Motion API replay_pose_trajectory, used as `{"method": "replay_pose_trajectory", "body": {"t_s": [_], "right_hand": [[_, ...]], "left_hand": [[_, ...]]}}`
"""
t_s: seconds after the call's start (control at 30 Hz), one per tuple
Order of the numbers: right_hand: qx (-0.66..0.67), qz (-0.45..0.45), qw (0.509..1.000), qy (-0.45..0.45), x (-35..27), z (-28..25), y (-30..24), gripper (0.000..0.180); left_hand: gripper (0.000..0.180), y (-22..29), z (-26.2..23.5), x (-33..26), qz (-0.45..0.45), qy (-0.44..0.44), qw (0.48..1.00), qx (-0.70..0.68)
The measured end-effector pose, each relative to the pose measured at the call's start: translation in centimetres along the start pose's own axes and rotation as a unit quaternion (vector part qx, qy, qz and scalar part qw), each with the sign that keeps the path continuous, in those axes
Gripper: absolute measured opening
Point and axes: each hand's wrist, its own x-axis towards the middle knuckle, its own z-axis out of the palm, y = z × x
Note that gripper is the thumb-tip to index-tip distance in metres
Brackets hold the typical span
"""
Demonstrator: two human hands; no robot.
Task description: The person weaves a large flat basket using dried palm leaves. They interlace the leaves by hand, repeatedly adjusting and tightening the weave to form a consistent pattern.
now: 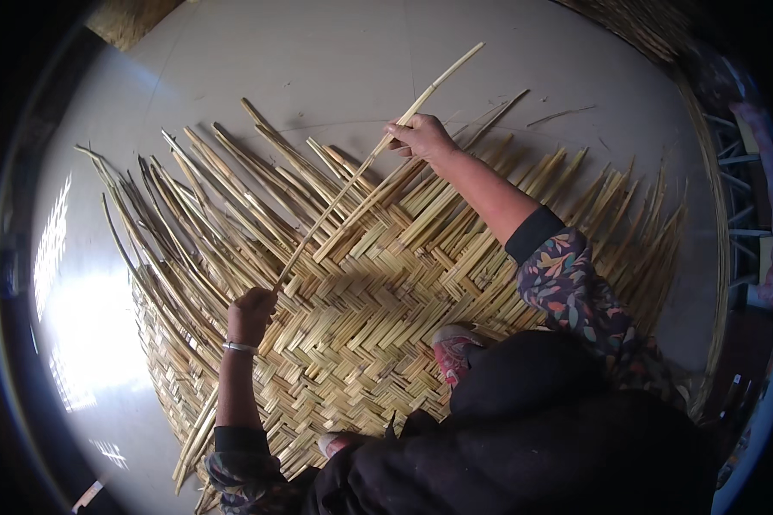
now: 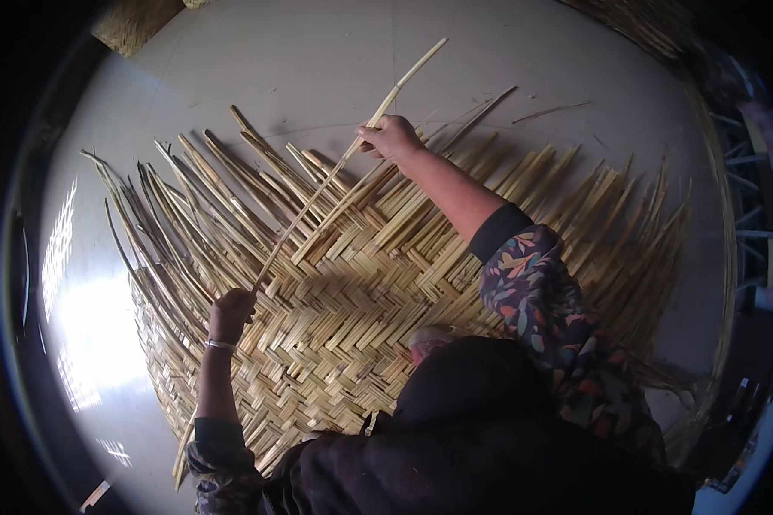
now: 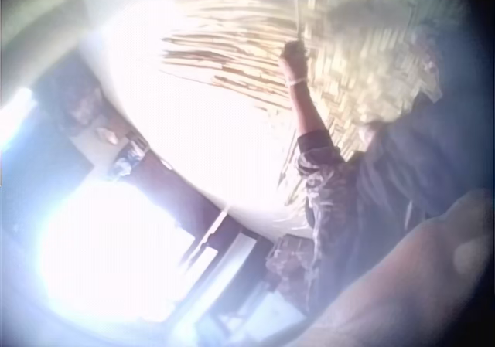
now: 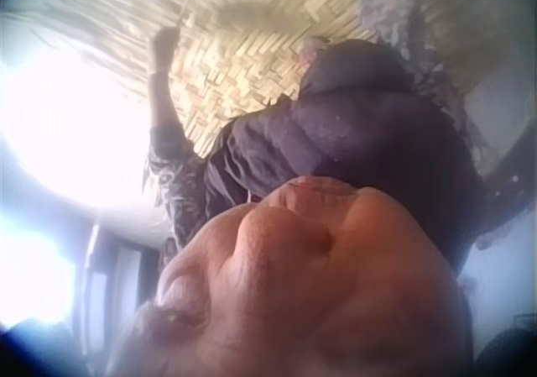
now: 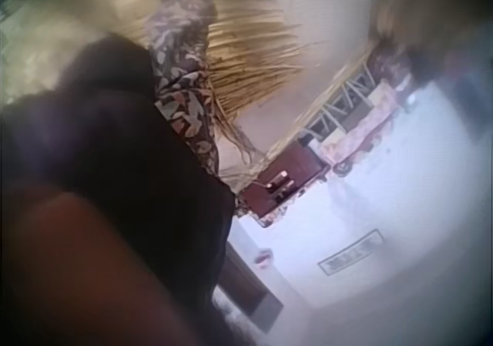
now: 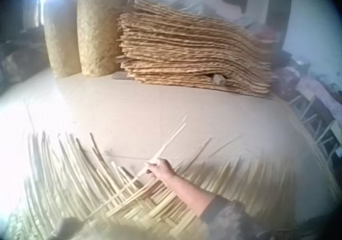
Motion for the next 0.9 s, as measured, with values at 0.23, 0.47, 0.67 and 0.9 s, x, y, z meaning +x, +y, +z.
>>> {"method": "replay_pose_trajectory", "body": {"t_s": [0.23,0.47,0.67,0.9], "right_hand": [[0.17,-0.019,0.985,-0.001,0.1,-4.8,-0.3,0.021],[0.199,0.052,0.934,-0.292,-5.7,5.3,1.1,0.02],[0.213,0.108,0.939,-0.249,-6.2,8.7,3.3,0.025],[0.205,0.102,0.961,-0.155,-4.9,6.8,3.5,0.028]], "left_hand": [[0.018,-2.4,-0.1,0.3,0.003,-0.012,1.0,-0.017],[0.019,1.3,2.6,1.8,0.061,-0.034,0.998,0.006],[0.02,1.7,2.7,4.1,0.018,0.049,0.998,-0.024],[0.024,1.7,2.8,7.0,-0.083,-0.004,0.959,-0.272]]}}
